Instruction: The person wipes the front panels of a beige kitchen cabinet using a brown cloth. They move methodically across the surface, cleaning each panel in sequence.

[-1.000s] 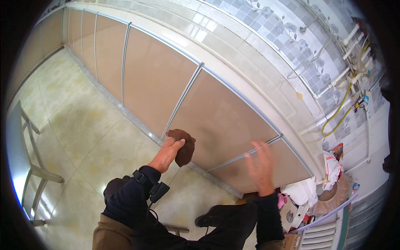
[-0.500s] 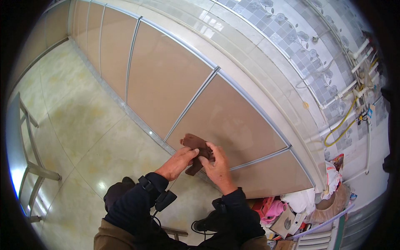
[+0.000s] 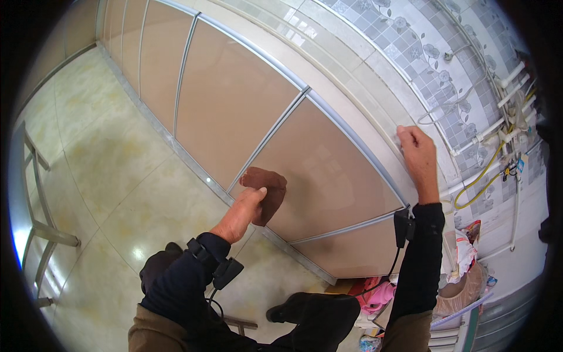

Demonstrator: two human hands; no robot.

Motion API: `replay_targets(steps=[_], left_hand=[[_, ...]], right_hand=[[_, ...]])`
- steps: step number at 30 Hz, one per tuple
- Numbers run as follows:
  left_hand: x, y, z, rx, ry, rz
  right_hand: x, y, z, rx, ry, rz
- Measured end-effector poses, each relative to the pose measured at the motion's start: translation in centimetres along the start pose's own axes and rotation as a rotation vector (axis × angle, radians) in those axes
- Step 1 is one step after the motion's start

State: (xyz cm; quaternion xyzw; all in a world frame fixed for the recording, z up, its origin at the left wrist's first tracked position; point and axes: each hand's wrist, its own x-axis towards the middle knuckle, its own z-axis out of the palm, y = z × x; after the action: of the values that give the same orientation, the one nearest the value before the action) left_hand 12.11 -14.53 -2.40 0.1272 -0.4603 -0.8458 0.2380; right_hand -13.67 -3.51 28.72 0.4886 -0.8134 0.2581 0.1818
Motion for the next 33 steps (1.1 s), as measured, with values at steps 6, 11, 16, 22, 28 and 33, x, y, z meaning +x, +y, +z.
replay_targets(steps=[6, 11, 16, 22, 28, 33], left_hand=[[0.2, 1.6, 1.0, -0.085, 0.031, 0.064], [0.3, 3.0, 1.8, -0.081, 0.037, 0.172], [1.5, 4.3, 1.8, 0.051, 0.141, 0.312], [7.2, 7.9, 3.1, 0.576, 0.478, 0.676], [14.3, 10.8, 6.0, 0.940, 0.570, 0.890], [15.5, 9.6, 8.4, 1.269, 0.758, 0.935]], right_hand=[[0.6, 1.3, 1.5, -0.226, 0.012, -0.108], [1.1, 0.8, 1.0, -0.233, -0.071, -0.087], [1.0, 0.6, 1.3, -0.204, -0.086, -0.014], [1.1, 0.6, 1.4, -0.227, -0.061, -0.034], [1.0, 0.4, 1.4, -0.219, -0.069, -0.011], [1.0, 0.3, 1.3, -0.197, -0.069, -0.038]])
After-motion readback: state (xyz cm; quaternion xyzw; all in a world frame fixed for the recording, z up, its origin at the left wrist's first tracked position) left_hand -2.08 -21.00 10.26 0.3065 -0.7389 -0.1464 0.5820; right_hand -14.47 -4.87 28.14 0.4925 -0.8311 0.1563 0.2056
